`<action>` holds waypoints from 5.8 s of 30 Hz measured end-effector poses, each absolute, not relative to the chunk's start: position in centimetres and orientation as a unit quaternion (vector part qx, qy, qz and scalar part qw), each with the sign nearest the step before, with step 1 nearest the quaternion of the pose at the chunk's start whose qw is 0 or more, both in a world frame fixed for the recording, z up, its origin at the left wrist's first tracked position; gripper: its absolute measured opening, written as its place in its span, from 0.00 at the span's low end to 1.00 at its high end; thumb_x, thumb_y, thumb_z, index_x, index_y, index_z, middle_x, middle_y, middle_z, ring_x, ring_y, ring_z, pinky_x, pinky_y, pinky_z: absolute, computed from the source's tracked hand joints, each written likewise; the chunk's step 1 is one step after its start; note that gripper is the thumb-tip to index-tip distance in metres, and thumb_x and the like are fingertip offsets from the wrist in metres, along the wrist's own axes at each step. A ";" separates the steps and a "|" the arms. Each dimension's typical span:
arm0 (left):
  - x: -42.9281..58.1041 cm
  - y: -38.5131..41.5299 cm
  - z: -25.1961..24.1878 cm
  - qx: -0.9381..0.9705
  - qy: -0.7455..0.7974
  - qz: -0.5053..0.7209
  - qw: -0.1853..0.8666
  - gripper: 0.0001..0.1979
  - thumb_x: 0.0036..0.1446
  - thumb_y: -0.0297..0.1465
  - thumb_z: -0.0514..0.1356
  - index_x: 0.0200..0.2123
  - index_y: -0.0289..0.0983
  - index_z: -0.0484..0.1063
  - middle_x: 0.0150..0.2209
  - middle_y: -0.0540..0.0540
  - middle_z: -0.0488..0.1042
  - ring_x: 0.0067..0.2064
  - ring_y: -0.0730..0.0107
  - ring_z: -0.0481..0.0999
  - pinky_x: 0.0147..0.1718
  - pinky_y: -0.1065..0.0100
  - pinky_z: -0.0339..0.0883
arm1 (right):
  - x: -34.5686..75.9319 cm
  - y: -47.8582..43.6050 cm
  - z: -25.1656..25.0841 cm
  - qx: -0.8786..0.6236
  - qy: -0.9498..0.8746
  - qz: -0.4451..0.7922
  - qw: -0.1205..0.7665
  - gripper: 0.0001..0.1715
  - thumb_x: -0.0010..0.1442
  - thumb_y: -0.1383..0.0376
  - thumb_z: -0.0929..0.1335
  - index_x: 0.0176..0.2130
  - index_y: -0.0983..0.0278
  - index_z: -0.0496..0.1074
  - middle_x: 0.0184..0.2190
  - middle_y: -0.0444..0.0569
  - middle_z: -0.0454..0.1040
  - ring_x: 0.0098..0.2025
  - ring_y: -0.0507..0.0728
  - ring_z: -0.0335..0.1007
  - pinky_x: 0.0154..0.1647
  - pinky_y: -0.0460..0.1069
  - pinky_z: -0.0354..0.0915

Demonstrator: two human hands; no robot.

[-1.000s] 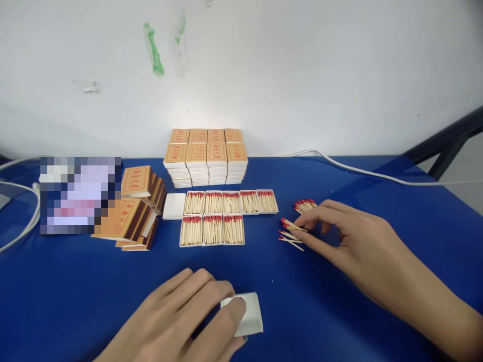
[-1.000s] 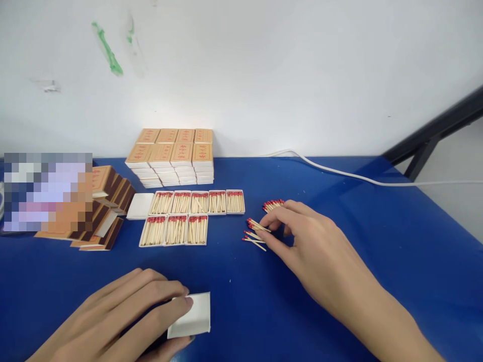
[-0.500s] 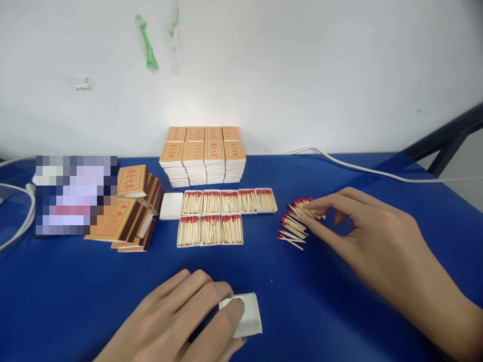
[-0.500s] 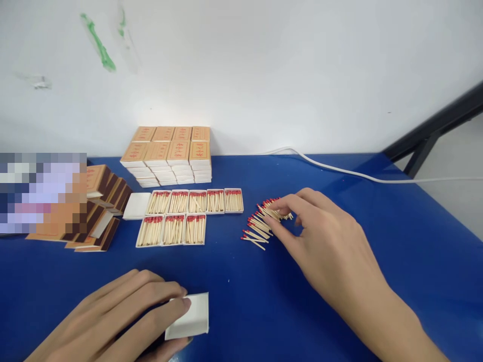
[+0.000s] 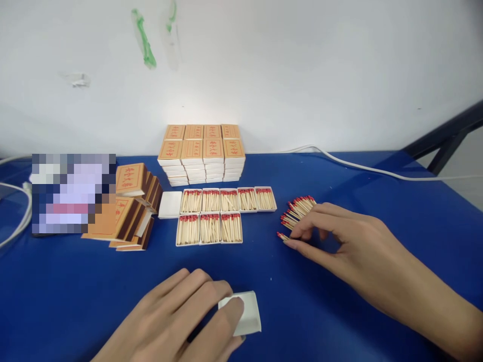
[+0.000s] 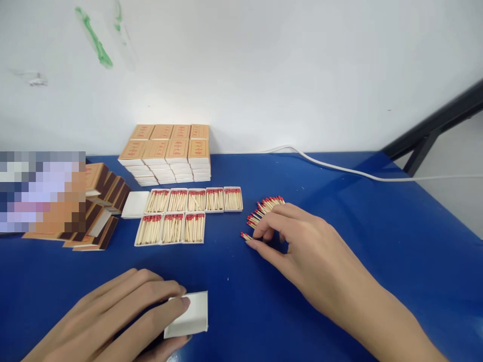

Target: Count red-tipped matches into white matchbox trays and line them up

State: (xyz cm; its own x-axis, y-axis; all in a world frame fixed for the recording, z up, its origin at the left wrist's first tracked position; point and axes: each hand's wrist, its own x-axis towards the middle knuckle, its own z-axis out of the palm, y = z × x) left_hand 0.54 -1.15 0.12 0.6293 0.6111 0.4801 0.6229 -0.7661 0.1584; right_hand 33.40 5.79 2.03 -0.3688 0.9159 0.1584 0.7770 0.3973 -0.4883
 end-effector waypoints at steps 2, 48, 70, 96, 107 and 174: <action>0.5 -1.2 0.0 -0.899 -0.343 -0.273 0.022 0.13 0.88 0.32 0.54 0.55 0.42 0.79 0.46 0.53 0.90 0.42 0.64 0.91 0.49 0.55 0.81 | 33.3 5.7 2.3 -0.515 -0.811 0.191 0.200 0.12 0.77 0.54 0.76 0.39 0.54 0.82 0.36 0.44 0.80 0.33 0.55 0.75 0.35 0.51 0.70; 0.5 -1.0 0.6 -0.905 -0.335 -0.261 0.001 0.13 0.87 0.31 0.55 0.55 0.41 0.80 0.46 0.53 0.90 0.42 0.62 0.92 0.48 0.55 0.83 | 33.2 5.5 2.7 -0.586 -0.770 0.152 0.201 0.17 0.76 0.49 0.74 0.36 0.51 0.84 0.33 0.45 0.86 0.27 0.59 0.77 0.27 0.55 0.67; 0.5 -0.8 0.5 -0.906 -0.331 -0.263 0.000 0.11 0.85 0.29 0.56 0.54 0.41 0.80 0.45 0.50 0.90 0.43 0.63 0.91 0.47 0.58 0.85 | 33.8 5.8 1.8 -0.599 -0.769 0.086 0.209 0.14 0.76 0.49 0.74 0.42 0.52 0.87 0.39 0.47 0.86 0.35 0.62 0.79 0.35 0.57 0.70; 0.8 -0.9 0.3 -0.905 -0.333 -0.263 0.008 0.13 0.88 0.31 0.54 0.54 0.42 0.80 0.45 0.53 0.90 0.43 0.63 0.91 0.49 0.57 0.82 | 33.3 5.4 2.4 -0.558 -0.787 0.185 0.186 0.11 0.75 0.56 0.75 0.38 0.52 0.85 0.39 0.45 0.85 0.38 0.60 0.79 0.37 0.54 0.69; 0.4 -1.3 -0.1 -0.902 -0.338 -0.268 0.021 0.14 0.89 0.32 0.54 0.54 0.42 0.81 0.46 0.54 0.90 0.45 0.65 0.90 0.54 0.58 0.79 | 34.4 6.3 1.1 -0.584 -0.783 0.051 0.208 0.20 0.81 0.45 0.70 0.46 0.51 0.86 0.44 0.50 0.86 0.40 0.65 0.79 0.41 0.59 0.70; 0.2 -1.4 -0.1 -0.908 -0.326 -0.262 0.029 0.14 0.87 0.30 0.55 0.55 0.41 0.82 0.48 0.52 0.91 0.45 0.62 0.92 0.52 0.55 0.81 | 34.4 5.8 2.9 -0.587 -0.765 0.217 0.154 0.15 0.74 0.49 0.75 0.37 0.53 0.83 0.31 0.44 0.84 0.27 0.58 0.73 0.29 0.54 0.65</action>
State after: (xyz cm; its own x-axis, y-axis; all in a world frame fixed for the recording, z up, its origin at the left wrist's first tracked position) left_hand 0.17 -1.43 -0.09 0.6503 0.5764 0.4948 0.6070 -0.7859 0.1178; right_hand 34.42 5.83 2.91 -0.2629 0.9646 -0.0188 0.8311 0.2166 -0.5122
